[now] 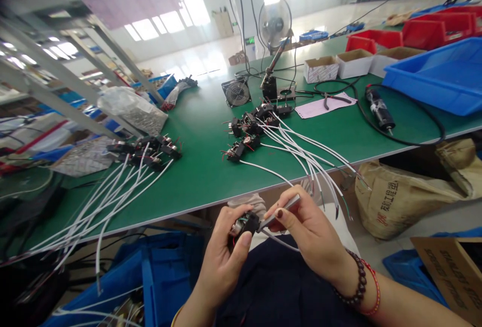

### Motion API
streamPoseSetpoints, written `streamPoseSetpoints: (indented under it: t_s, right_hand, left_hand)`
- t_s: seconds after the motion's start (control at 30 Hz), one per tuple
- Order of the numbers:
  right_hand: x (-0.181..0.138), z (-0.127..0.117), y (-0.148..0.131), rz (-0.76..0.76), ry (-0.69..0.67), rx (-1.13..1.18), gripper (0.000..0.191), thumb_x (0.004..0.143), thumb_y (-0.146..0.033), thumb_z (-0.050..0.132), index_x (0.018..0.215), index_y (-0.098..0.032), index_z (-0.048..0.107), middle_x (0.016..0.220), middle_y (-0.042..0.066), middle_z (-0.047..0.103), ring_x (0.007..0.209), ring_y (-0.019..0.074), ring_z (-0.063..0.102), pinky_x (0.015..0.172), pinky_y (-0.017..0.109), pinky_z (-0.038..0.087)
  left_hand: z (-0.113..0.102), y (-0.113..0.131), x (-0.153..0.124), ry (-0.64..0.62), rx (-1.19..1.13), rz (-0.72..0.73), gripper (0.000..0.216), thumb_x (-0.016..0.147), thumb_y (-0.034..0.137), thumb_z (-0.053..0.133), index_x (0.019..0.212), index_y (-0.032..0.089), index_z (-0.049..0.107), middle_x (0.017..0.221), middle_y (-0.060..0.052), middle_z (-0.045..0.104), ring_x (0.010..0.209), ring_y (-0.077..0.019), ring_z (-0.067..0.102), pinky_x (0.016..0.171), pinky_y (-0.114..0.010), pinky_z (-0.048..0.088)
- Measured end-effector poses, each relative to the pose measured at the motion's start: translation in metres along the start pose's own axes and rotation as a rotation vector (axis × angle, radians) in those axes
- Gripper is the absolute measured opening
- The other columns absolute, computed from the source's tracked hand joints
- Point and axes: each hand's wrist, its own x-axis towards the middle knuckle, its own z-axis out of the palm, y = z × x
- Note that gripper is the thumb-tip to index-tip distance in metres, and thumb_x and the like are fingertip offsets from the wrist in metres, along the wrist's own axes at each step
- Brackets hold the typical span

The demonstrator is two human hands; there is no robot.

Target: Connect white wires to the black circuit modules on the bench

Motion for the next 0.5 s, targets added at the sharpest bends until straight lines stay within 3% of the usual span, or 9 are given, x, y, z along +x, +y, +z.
streamPoseSetpoints:
  t_s: [0.07, 0.17, 0.33, 0.5]
  right_hand:
    - [0.0043, -0.0028, 0.0034, 0.13, -0.003, 0.191, 0.027, 0.107, -0.05, 0.074, 0.103, -0.025, 0.063, 0.096, 0.0, 0.079, 0.084, 0.014, 0.08, 0.074, 0.02, 0.068]
    - [0.0077, -0.0056, 0.0061, 0.196, 0.01, 0.294, 0.031, 0.103, -0.05, 0.08, 0.101, -0.023, 0.063, 0.094, 0.001, 0.08, 0.083, 0.0143, 0.08, 0.073, 0.019, 0.068]
    - [0.0069, -0.0079, 0.0038, 0.282, -0.016, 0.339, 0.037, 0.099, -0.052, 0.084, 0.097, -0.023, 0.062, 0.094, 0.002, 0.081, 0.08, 0.0151, 0.081, 0.07, 0.02, 0.068]
    - [0.0011, -0.0081, -0.0011, 0.274, 0.019, 0.242, 0.036, 0.101, -0.055, 0.081, 0.099, -0.023, 0.064, 0.099, 0.006, 0.082, 0.089, 0.0188, 0.081, 0.076, 0.024, 0.068]
  left_hand:
    - [0.0002, -0.0009, 0.0003, -0.018, -0.028, 0.017, 0.035, 0.104, 0.036, 0.06, 0.137, 0.029, 0.065, 0.111, -0.005, 0.061, 0.1, -0.0229, 0.062, 0.089, -0.035, 0.048]
    - [0.0008, -0.0023, 0.0001, -0.046, -0.07, 0.024, 0.036, 0.104, 0.039, 0.059, 0.138, 0.028, 0.065, 0.114, -0.006, 0.062, 0.105, -0.0247, 0.062, 0.092, -0.037, 0.049]
    - [0.0005, -0.004, -0.0014, -0.058, -0.09, 0.008, 0.036, 0.104, 0.042, 0.06, 0.137, 0.029, 0.066, 0.116, -0.006, 0.062, 0.107, -0.0255, 0.062, 0.094, -0.038, 0.048]
    - [-0.0007, -0.0028, -0.0022, -0.041, -0.099, -0.027, 0.034, 0.105, 0.041, 0.058, 0.135, 0.03, 0.067, 0.114, -0.005, 0.062, 0.106, -0.0246, 0.062, 0.094, -0.037, 0.048]
